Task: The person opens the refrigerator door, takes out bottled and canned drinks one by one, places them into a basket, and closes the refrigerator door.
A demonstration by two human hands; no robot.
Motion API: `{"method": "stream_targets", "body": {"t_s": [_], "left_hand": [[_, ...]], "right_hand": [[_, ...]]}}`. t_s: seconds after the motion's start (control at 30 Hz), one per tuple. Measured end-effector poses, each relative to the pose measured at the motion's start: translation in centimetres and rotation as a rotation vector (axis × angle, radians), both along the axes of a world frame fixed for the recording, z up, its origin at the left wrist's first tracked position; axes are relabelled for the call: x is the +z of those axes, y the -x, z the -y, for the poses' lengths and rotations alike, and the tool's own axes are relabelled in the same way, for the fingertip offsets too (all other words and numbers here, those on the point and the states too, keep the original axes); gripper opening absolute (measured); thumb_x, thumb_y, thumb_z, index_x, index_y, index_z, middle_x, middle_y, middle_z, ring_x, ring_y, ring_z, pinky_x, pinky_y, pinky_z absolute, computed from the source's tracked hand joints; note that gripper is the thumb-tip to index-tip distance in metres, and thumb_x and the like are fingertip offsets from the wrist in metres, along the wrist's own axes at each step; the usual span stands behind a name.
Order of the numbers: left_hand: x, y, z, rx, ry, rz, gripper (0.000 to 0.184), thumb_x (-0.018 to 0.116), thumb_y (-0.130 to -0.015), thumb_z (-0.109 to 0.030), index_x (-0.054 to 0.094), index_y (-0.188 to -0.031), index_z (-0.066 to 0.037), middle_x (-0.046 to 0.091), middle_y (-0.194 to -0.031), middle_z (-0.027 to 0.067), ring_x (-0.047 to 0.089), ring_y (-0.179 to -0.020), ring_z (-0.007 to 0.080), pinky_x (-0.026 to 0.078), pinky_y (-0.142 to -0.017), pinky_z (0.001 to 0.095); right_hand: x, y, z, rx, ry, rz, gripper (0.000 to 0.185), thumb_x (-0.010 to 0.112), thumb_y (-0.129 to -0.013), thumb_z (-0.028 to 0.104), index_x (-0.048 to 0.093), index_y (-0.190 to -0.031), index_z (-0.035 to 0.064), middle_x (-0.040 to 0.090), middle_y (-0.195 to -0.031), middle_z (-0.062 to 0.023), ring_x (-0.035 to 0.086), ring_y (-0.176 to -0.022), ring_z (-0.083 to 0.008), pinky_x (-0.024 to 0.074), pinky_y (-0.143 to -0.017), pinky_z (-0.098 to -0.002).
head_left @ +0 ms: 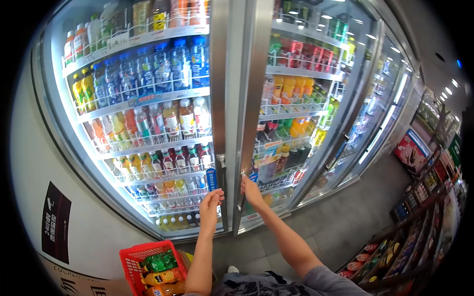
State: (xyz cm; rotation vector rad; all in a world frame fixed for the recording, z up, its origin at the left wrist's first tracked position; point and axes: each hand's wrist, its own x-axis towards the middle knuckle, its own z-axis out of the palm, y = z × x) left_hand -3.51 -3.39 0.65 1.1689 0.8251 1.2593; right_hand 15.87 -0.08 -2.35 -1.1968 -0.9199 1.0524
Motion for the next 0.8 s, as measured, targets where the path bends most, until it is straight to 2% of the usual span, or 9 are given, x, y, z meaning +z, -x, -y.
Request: {"method": "stream_targets", "body": {"t_s": [0.33, 0.57, 0.63, 0.73, 0.8], "left_hand": [[0.3, -5.6, 6.9, -0.073, -0.012, 0.035, 0.024, 0.052, -0.101, -0.017, 0.064, -0.117, -0.003, 0.067, -0.107, 0.0049, 0.062, -0.092, 0.0116, 0.049, -0.080, 0.0250], [0.5, -8.2, 13.8, -0.105, -0.013, 0.014, 0.023, 0.053, -0.101, -0.018, 0.063, -0.116, -0.003, 0.066, -0.108, 0.0054, 0.061, -0.093, 0.0117, 0.049, -0.080, 0.0261], [0.7, -9.3, 15.8, -0.132, -0.005, 0.034, 0.023, 0.053, -0.101, -0.017, 0.063, -0.116, -0.002, 0.067, -0.107, 0.0057, 0.061, -0.092, 0.0116, 0.048, -0.081, 0.0256], [1.0, -11.0, 18.3, -0.179, -0.005, 0.028, 0.024, 0.053, -0.101, -0.016, 0.063, -0.116, -0.001, 0.067, -0.106, 0.0060, 0.061, -0.091, 0.0110, 0.047, -0.081, 0.0251], [1.2, -12.6, 20.1, -0.238, -0.004, 0.062, 0.024, 0.053, -0.101, -0.017, 0.064, -0.116, -0.001, 0.067, -0.106, 0.0053, 0.060, -0.091, 0.0102, 0.048, -0.081, 0.0253]], "right_hand": [[-0.3, -1.8, 11.8, -0.031, -0.022, 0.063, 0.044, 0.044, -0.102, 0.041, 0.055, -0.080, 0.0051, 0.049, -0.069, 0.0029, 0.046, -0.064, -0.0062, 0.0381, -0.059, -0.0240], [0.0, -4.5, 22.3, -0.059, 0.007, 0.042, 0.045, 0.046, -0.102, 0.041, 0.054, -0.076, 0.0060, 0.045, -0.064, 0.0052, 0.041, -0.058, -0.0057, 0.0338, -0.052, -0.0251], [0.8, -5.3, 25.5, -0.075, 0.014, -0.019, 0.038, 0.046, -0.103, 0.036, 0.045, -0.074, 0.0124, 0.034, -0.067, 0.0080, 0.032, -0.061, -0.0043, 0.0300, -0.056, -0.0233], [-0.6, -7.3, 29.4, -0.193, 0.024, 0.097, 0.038, 0.047, -0.103, 0.035, 0.045, -0.073, 0.0121, 0.033, -0.066, 0.0081, 0.031, -0.060, -0.0043, 0.0292, -0.055, -0.0234], [-0.9, -8.8, 32.1, -0.233, 0.021, 0.063, 0.039, 0.048, -0.102, 0.034, 0.045, -0.071, 0.0115, 0.033, -0.065, 0.0080, 0.030, -0.059, -0.0044, 0.0286, -0.054, -0.0237]]}}
